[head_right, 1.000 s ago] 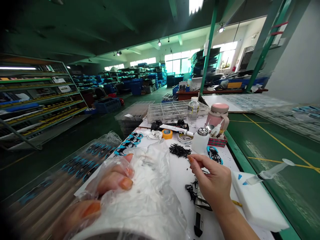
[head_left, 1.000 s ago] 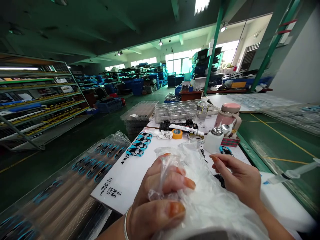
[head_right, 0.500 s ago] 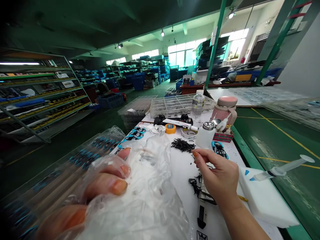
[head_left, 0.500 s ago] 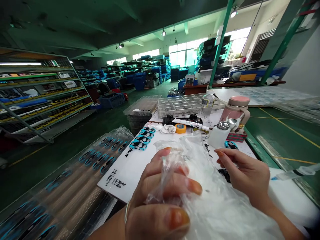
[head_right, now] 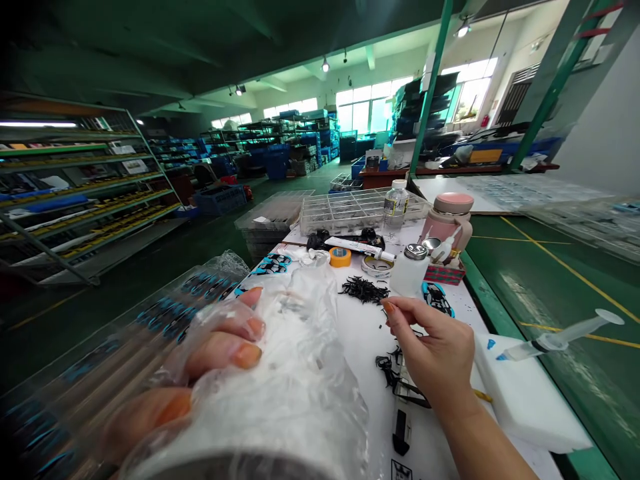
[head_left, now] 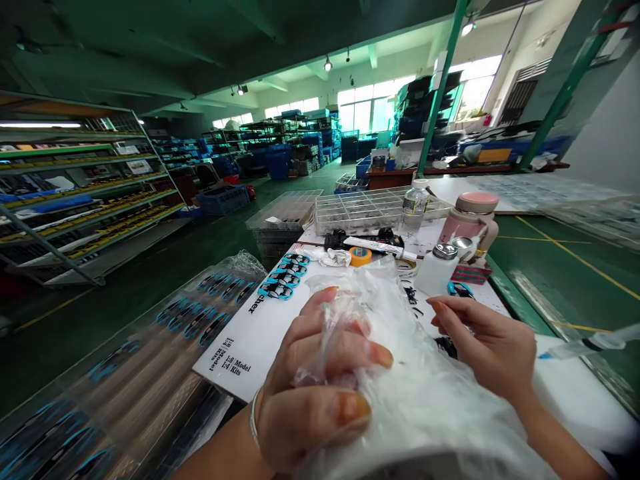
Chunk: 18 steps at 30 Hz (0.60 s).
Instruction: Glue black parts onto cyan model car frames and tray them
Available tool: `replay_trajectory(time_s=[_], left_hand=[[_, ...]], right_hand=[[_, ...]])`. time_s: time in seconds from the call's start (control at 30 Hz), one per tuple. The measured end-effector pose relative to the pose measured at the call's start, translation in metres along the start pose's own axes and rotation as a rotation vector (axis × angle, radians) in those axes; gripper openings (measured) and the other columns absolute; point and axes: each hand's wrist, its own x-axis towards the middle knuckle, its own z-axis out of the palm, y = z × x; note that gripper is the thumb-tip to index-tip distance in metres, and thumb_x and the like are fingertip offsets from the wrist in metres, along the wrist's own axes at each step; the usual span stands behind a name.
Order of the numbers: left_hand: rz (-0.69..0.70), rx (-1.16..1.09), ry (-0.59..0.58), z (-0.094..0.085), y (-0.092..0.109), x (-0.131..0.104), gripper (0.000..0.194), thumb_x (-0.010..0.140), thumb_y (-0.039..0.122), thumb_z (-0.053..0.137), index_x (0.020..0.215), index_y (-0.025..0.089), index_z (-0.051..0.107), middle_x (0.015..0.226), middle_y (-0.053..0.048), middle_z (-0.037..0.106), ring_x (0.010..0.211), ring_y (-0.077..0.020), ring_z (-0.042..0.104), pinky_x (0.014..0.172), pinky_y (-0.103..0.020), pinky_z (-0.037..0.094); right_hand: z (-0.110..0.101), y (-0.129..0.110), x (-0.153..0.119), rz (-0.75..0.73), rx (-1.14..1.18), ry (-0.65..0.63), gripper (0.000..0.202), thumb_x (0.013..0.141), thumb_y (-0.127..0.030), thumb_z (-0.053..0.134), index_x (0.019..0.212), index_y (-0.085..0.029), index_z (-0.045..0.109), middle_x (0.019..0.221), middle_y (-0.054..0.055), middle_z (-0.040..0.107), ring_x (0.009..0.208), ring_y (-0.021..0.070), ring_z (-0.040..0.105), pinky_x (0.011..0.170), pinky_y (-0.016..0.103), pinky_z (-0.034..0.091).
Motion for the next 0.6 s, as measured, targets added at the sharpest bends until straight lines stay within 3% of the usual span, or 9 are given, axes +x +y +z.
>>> replay_trajectory(time_s=[0.1, 0.3, 0.5, 0.6], left_hand=[[0.162, -0.100, 0.001, 0.003, -0.008, 0.002, 0.018, 0.095, 0.032, 0.045, 0.110, 0.026, 0.053, 0.109, -0.001, 0.067, 0.099, -0.0184, 0.061, 0.107, -0.045, 0.042], [0.130, -0.154, 0.093, 0.012, -0.009, -0.001, 0.024, 0.096, 0.027, 0.044, 0.118, 0.025, 0.055, 0.114, -0.003, 0.065, 0.101, -0.0195, 0.058, 0.110, -0.048, 0.038], [0.096, -0.130, 0.068, 0.007, -0.007, -0.001, 0.025, 0.097, 0.028, 0.043, 0.119, 0.027, 0.054, 0.115, -0.001, 0.065, 0.104, -0.0188, 0.058, 0.112, -0.047, 0.037], [0.138, -0.100, -0.053, -0.004, -0.010, 0.003, 0.021, 0.098, 0.027, 0.042, 0.114, 0.024, 0.055, 0.113, -0.003, 0.066, 0.104, -0.0183, 0.060, 0.111, -0.045, 0.038]], right_hand=[[0.000, 0.001, 0.000, -0.013, 0.009, 0.013, 0.020, 0.086, -0.039, 0.063, 0.086, -0.021, 0.074, 0.063, -0.002, 0.068, 0.052, 0.0108, 0.064, 0.052, 0.019, 0.048], [0.003, 0.001, 0.000, -0.019, 0.011, 0.013, 0.019, 0.085, -0.040, 0.063, 0.085, -0.024, 0.073, 0.063, -0.004, 0.068, 0.052, 0.0104, 0.064, 0.052, 0.019, 0.048], [0.001, 0.001, -0.001, -0.019, -0.008, 0.014, 0.017, 0.085, -0.038, 0.064, 0.086, -0.024, 0.073, 0.063, -0.004, 0.068, 0.053, 0.0111, 0.065, 0.051, 0.020, 0.048], [0.000, 0.000, 0.000, -0.016, 0.005, 0.011, 0.016, 0.084, -0.036, 0.065, 0.086, -0.023, 0.073, 0.064, -0.003, 0.068, 0.053, 0.0122, 0.065, 0.051, 0.021, 0.048]])
